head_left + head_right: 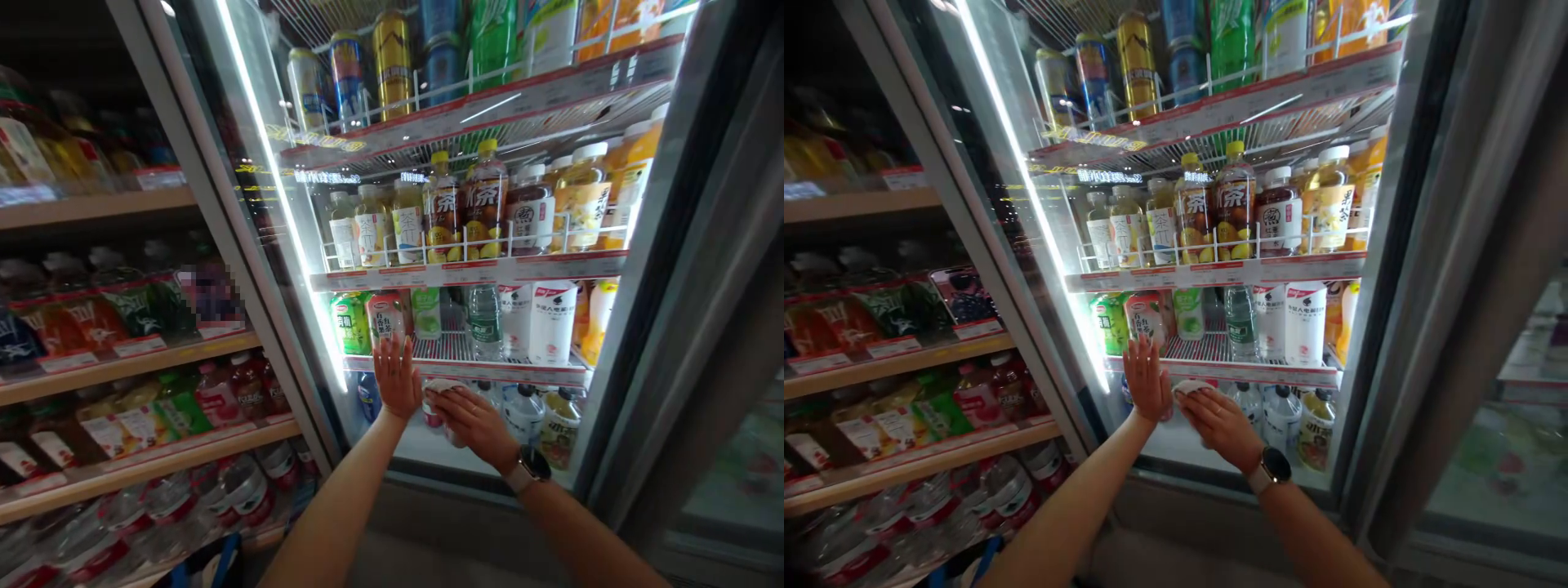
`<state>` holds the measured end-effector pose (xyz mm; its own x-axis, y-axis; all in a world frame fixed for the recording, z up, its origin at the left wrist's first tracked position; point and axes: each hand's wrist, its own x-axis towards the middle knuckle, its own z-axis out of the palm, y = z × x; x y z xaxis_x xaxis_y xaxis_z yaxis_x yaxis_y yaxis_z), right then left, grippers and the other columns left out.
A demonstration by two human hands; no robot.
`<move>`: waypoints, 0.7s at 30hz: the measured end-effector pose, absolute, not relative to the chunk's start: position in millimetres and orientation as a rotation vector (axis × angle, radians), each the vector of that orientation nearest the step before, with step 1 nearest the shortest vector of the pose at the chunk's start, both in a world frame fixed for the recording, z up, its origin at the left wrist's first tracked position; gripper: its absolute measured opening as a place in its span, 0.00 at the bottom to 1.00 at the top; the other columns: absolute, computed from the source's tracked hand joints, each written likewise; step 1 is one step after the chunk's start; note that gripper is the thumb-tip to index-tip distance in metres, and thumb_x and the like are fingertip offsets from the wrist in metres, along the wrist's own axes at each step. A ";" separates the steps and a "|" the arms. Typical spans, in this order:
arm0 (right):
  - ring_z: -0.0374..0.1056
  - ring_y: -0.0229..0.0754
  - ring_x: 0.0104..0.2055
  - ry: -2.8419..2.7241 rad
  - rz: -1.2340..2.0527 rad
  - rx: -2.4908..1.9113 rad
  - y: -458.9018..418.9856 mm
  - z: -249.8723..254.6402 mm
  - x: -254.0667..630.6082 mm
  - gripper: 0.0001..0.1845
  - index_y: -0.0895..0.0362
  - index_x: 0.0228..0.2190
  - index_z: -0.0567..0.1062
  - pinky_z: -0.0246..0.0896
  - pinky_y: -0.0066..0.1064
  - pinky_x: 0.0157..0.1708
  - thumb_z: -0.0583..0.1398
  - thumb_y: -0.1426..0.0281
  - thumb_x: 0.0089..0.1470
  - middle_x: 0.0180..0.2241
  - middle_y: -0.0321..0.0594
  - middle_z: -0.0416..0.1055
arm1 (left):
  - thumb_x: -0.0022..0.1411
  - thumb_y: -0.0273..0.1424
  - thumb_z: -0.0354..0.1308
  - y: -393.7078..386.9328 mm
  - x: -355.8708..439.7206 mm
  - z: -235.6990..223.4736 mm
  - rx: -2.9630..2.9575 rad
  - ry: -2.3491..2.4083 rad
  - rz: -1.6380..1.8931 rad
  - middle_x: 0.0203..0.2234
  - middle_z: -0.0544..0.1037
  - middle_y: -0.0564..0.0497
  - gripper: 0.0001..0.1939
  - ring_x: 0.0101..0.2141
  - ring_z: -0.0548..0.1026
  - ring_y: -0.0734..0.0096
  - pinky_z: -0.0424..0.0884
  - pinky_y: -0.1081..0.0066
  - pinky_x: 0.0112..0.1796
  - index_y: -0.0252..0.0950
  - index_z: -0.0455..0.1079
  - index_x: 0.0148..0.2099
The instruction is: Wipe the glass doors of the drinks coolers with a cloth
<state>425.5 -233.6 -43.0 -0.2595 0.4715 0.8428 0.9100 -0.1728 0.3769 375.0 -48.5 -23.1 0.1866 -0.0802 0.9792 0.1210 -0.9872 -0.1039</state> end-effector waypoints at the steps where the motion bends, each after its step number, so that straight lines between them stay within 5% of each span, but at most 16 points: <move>1: 0.70 0.36 0.54 -1.681 -1.433 -1.591 -241.0 -35.0 428.3 0.19 0.57 0.52 0.73 0.59 0.33 0.61 0.53 0.79 0.62 0.51 0.38 0.75 | 0.69 0.31 0.44 -48.8 374.8 -22.5 -2.296 -0.034 -1.914 0.67 0.53 0.40 0.30 0.68 0.44 0.55 0.47 0.51 0.65 0.34 0.46 0.70; 12: 0.61 0.53 0.62 -0.590 -1.823 -1.424 -315.6 33.9 480.9 0.25 0.55 0.53 0.74 0.55 0.54 0.62 0.51 0.81 0.59 0.54 0.45 0.72 | 0.68 0.30 0.45 -49.6 376.1 -21.5 -2.296 0.027 -1.987 0.68 0.51 0.42 0.30 0.68 0.44 0.54 0.47 0.50 0.65 0.35 0.46 0.70; 21: 0.69 0.44 0.56 -0.871 -1.648 -1.525 -261.1 0.0 450.2 0.26 0.51 0.54 0.72 0.60 0.43 0.60 0.51 0.82 0.60 0.50 0.41 0.76 | 0.68 0.29 0.45 -51.8 376.0 -18.6 -2.261 0.026 -1.988 0.68 0.50 0.42 0.31 0.68 0.44 0.54 0.47 0.50 0.65 0.34 0.45 0.71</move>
